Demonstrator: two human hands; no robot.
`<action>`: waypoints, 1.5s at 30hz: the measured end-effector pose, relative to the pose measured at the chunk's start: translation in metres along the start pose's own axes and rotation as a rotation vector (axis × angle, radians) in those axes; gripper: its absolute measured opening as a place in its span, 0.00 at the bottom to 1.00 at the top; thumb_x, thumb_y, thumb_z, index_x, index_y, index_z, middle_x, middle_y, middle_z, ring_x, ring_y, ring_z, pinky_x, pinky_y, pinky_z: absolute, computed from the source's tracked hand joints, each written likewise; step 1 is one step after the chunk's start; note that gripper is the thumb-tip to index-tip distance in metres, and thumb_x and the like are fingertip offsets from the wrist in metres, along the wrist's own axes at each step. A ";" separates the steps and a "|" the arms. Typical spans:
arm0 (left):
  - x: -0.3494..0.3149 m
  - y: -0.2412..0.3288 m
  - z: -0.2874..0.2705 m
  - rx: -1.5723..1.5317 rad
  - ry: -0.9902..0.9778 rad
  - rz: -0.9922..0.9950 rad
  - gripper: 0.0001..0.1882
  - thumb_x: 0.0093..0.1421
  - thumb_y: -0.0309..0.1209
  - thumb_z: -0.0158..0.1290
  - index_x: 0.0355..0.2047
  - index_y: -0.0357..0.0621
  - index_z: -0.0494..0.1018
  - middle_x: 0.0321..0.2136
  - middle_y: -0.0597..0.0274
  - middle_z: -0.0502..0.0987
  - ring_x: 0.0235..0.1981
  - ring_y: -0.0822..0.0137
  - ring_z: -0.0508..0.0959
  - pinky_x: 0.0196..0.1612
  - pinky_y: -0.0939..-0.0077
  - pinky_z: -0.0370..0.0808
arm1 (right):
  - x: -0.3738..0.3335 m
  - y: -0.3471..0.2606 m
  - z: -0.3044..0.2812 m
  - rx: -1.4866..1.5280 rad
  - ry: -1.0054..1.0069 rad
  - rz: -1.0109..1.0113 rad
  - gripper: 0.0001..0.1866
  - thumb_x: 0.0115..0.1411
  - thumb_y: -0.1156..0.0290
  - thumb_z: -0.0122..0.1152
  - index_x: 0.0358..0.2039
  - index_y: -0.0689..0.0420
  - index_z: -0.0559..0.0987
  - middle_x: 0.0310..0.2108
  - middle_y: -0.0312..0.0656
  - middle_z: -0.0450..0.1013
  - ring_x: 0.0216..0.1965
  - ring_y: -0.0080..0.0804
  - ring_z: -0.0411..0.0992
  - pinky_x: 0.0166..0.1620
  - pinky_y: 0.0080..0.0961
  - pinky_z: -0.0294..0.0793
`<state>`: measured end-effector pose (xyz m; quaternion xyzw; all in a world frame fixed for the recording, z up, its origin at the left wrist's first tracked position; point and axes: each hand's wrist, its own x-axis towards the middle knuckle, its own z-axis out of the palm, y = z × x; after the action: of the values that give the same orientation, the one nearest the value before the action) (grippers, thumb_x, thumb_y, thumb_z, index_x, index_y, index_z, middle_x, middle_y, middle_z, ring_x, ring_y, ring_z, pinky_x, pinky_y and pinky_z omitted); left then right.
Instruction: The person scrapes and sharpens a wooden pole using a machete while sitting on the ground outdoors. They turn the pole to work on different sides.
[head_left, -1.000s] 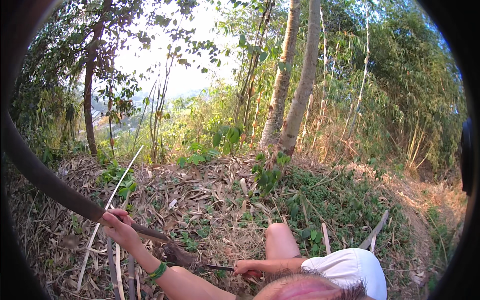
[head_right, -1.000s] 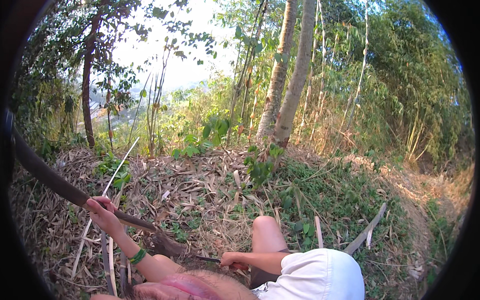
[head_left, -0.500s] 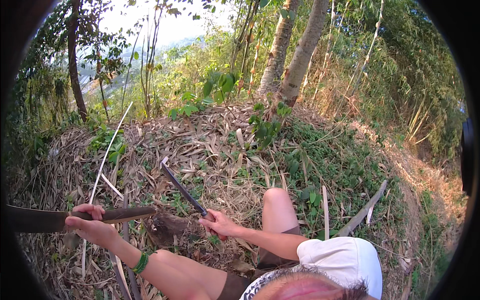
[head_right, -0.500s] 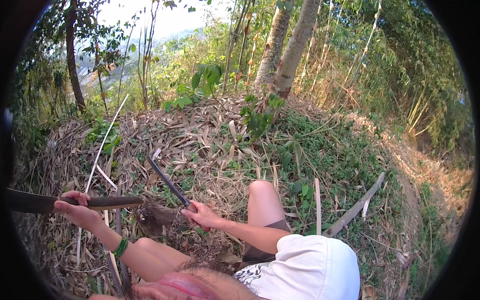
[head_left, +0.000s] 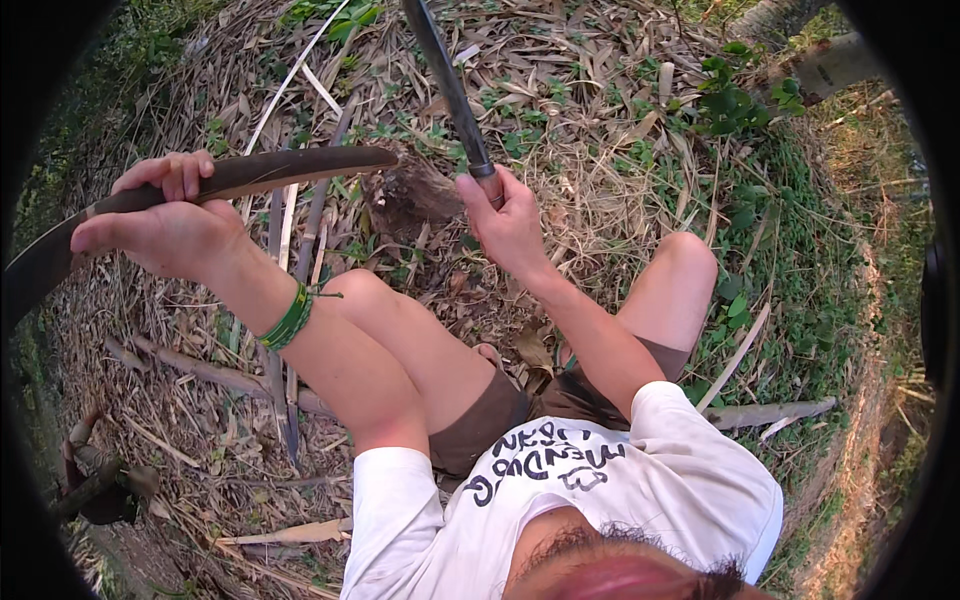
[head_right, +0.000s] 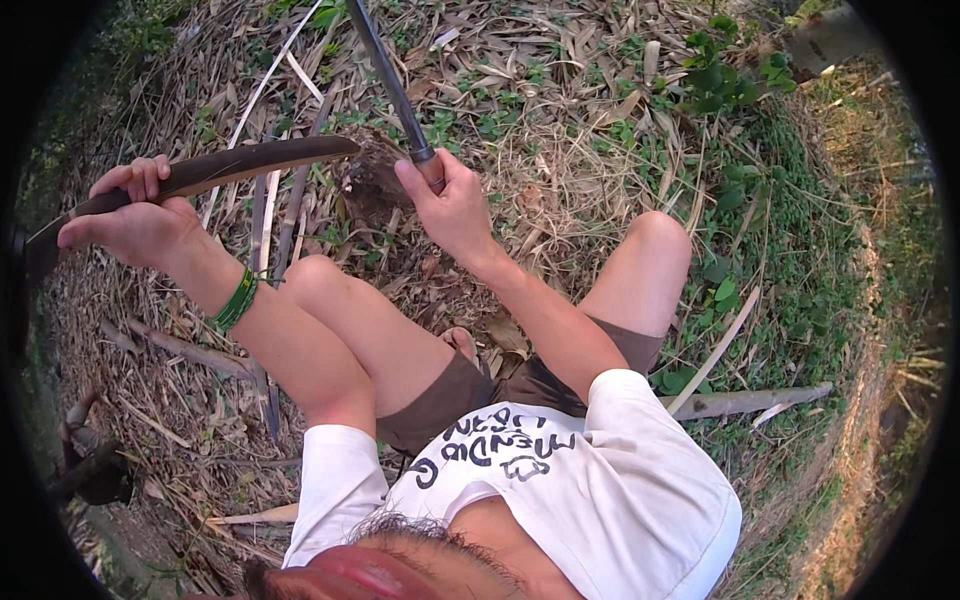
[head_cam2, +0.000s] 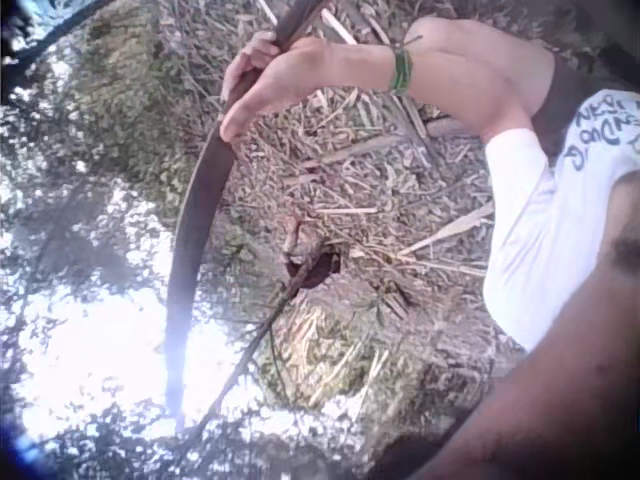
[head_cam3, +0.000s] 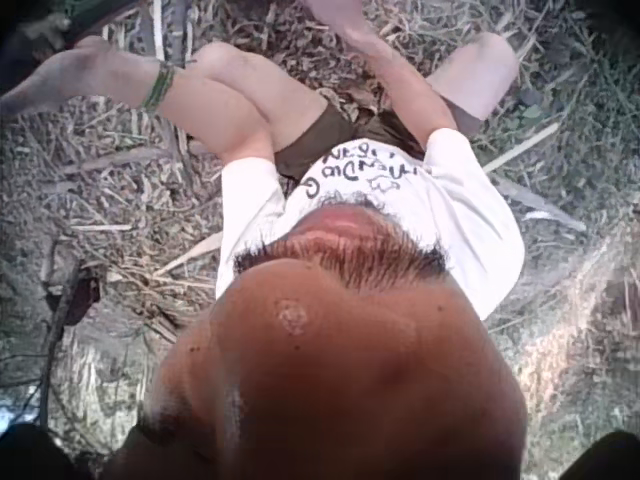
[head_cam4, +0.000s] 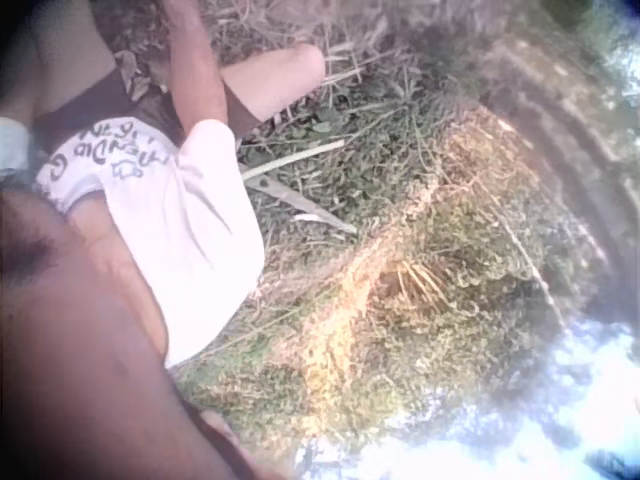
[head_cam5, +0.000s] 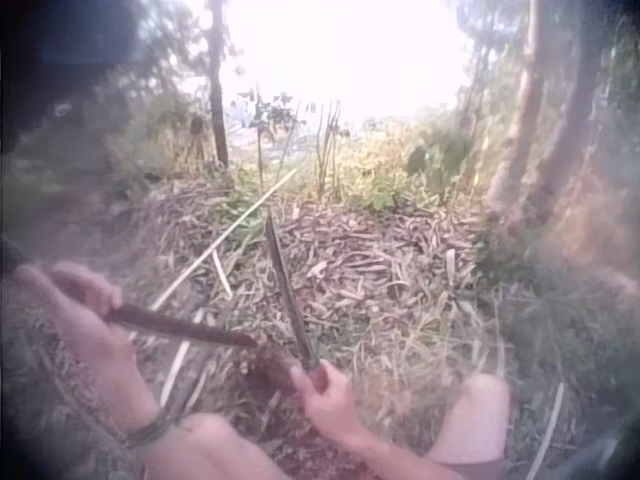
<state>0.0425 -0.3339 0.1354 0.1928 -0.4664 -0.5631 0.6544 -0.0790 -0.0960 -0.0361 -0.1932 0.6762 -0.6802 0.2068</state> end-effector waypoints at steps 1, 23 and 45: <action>-0.003 -0.005 0.003 -0.011 -0.011 0.000 0.51 0.54 0.82 0.26 0.19 0.39 0.67 0.13 0.64 0.58 0.15 0.69 0.59 0.23 0.72 0.65 | 0.004 -0.003 0.000 0.039 0.026 -0.029 0.20 0.65 0.57 0.65 0.25 0.58 0.72 0.14 0.25 0.59 0.18 0.14 0.53 0.21 0.22 0.51; -0.017 -0.004 0.031 0.097 -0.074 0.043 0.52 0.49 0.85 0.17 0.15 0.44 0.63 0.11 0.67 0.52 0.15 0.70 0.56 0.21 0.75 0.60 | 0.005 0.083 0.000 -0.309 -0.076 0.123 0.24 0.63 0.53 0.64 0.23 0.62 0.73 0.14 0.38 0.66 0.19 0.24 0.62 0.25 0.32 0.64; -0.014 -0.006 0.018 0.097 -0.141 0.084 0.50 0.49 0.84 0.18 0.12 0.47 0.62 0.10 0.67 0.52 0.13 0.71 0.54 0.19 0.77 0.59 | 0.028 0.019 -0.014 -0.191 -0.198 0.264 0.26 0.62 0.52 0.65 0.20 0.61 0.73 0.14 0.32 0.64 0.16 0.22 0.62 0.22 0.30 0.63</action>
<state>0.0252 -0.3179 0.1339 0.1645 -0.5457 -0.5241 0.6328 -0.1096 -0.0991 -0.0562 -0.1875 0.7335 -0.5575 0.3406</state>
